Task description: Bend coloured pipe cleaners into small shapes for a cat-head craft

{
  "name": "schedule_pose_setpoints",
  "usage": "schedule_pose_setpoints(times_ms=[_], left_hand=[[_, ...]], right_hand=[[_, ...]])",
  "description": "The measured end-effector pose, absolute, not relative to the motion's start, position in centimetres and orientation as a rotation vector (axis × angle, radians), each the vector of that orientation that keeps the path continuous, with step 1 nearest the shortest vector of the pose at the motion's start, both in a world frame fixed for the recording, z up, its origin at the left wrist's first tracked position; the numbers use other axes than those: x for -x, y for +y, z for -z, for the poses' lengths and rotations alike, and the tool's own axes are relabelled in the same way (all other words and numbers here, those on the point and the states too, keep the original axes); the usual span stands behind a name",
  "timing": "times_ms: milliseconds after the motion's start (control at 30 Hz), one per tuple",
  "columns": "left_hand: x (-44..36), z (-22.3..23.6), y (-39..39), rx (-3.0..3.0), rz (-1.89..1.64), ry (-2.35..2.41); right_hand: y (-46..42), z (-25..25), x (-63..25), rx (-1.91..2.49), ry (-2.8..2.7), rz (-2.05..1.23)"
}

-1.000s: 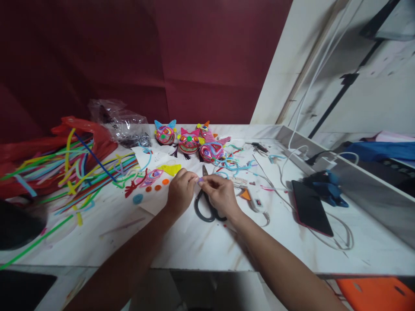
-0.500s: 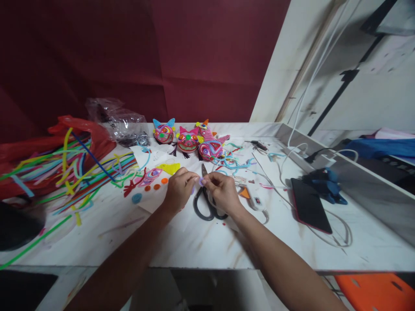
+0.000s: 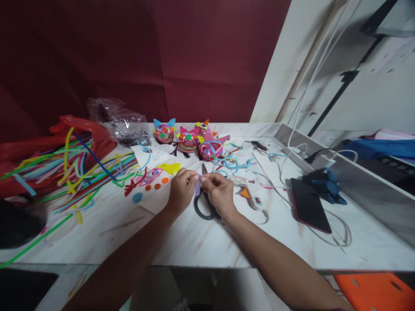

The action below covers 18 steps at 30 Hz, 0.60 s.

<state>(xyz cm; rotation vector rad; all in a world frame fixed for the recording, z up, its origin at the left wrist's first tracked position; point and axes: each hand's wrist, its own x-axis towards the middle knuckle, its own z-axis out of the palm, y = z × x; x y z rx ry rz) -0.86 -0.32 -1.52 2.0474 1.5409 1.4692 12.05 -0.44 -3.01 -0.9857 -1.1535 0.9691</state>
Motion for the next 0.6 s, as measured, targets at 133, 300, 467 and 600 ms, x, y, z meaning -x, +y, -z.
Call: schedule_pose_setpoints(times_ms=[133, 300, 467, 600], left_hand=[[1.5, 1.3, -0.3, -2.399, -1.370, 1.532], [2.2, 0.8, -0.1, -2.563, -1.220, 1.427], [2.5, 0.3, 0.1, -2.339, -1.267, 1.377], [2.2, 0.3, 0.1, -2.163, -1.324, 1.389]], right_hand=[[-0.4, 2.8, -12.8, 1.002, -1.460, -0.761], [-0.4, 2.3, -13.7, 1.018, -1.720, -0.452], [-0.6, 1.9, -13.7, 1.101, -1.593, -0.601], [-0.6, 2.0, -13.6, 1.099, -1.489, -0.701]])
